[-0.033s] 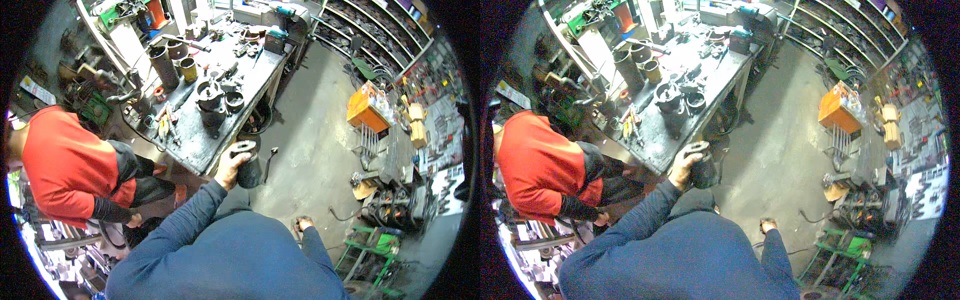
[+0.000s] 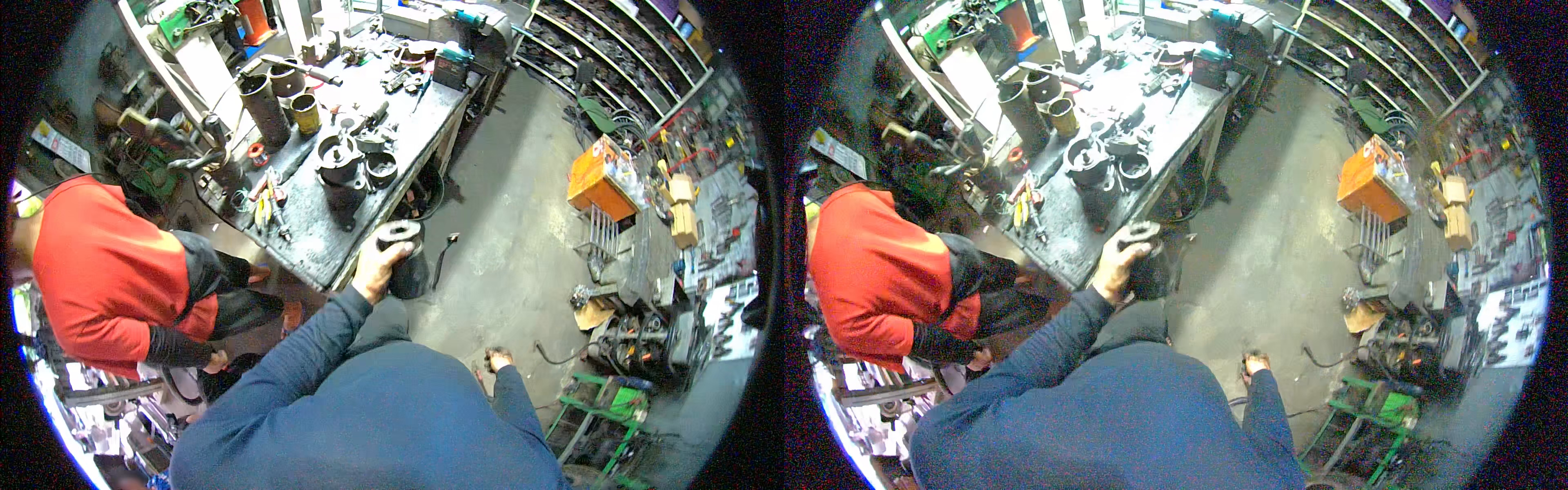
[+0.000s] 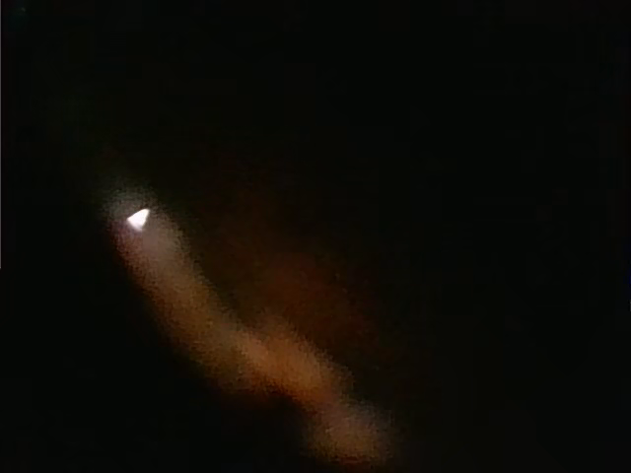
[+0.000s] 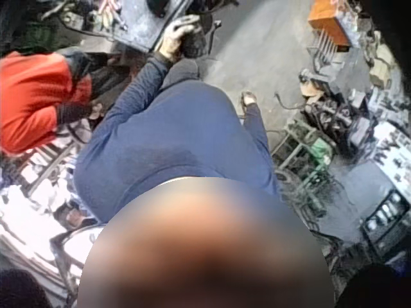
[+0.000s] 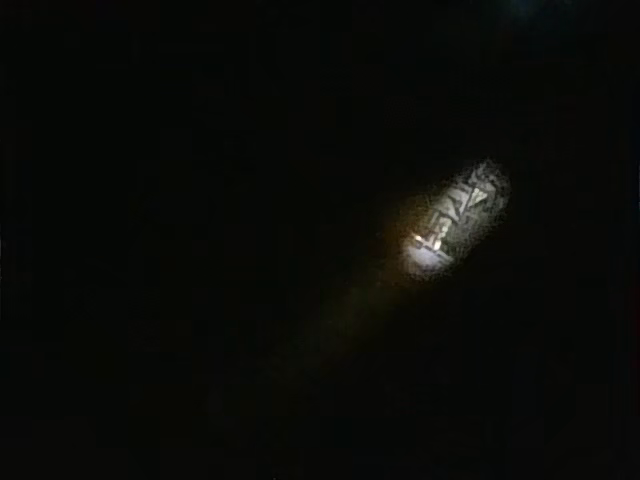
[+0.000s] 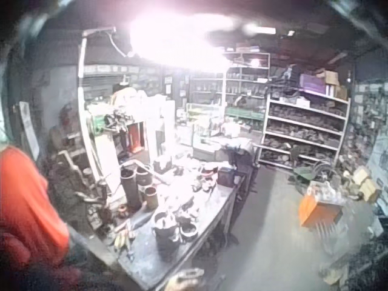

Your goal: The person disassembles a mechanical component using a cordless impact driver, then grinds a cylindrical part on a bench grinder. They use pliers to remove a small ring from the part and place the components on the workbench.

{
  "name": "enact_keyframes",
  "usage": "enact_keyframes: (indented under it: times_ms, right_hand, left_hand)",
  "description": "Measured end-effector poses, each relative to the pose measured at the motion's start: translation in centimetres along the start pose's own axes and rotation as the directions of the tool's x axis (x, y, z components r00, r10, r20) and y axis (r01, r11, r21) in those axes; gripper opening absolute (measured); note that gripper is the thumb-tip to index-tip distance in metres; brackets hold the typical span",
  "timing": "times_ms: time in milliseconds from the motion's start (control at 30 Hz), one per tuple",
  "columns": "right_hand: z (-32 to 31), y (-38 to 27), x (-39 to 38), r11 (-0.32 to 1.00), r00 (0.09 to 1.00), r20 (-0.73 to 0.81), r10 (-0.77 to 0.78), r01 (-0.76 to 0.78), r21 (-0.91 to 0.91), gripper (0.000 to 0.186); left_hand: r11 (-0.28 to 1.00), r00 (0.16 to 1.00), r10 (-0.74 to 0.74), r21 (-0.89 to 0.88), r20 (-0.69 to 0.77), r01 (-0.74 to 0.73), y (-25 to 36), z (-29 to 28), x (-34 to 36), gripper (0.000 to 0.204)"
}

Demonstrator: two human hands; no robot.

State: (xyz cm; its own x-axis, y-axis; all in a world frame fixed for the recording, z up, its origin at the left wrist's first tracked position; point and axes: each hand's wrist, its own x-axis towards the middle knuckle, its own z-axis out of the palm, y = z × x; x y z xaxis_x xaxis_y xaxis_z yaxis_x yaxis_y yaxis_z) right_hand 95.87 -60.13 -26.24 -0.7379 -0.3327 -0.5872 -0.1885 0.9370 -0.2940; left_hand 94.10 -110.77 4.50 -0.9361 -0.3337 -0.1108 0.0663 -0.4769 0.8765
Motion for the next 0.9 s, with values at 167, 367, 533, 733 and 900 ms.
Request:
enact_keyframes:
  times_ms: [167,367,533,733,900]
  right_hand:
    - [-14.2,-7.7,10.7,0.545,0.898,0.132,0.419,-0.365,0.755,0.031]
    - [-16.9,1.0,17.1,0.999,0.988,-0.152,0.036,-0.031,0.033,0.033]
    - [-28.3,-0.5,23.6,0.964,0.956,0.2,0.215,-0.241,0.113,0.034]
    - [-38.5,1.2,40.9,0.962,0.954,0.226,0.196,-0.232,0.145,0.029]
    - [-48.0,-4.4,56.7,0.881,0.959,0.224,0.175,-0.254,0.4,0.03]
  left_hand:
    - [0.957,0.962,0.228,0.22,-0.151,-0.192,0.8,2.2,14.7,0.053]
    - [0.845,0.862,0.399,0.49,-0.314,-0.213,0.9,4.4,28.2,0.067]
    - [0.843,0.775,0.446,0.502,-0.448,-0.194,1.2,3.3,34.8,0.069]
    - [0.807,0.701,0.476,0.58,-0.53,-0.109,-0.7,1.6,38.4,0.067]
    - [0.806,0.612,0.429,0.587,-0.664,0.072,-2.1,1.6,37.7,0.083]
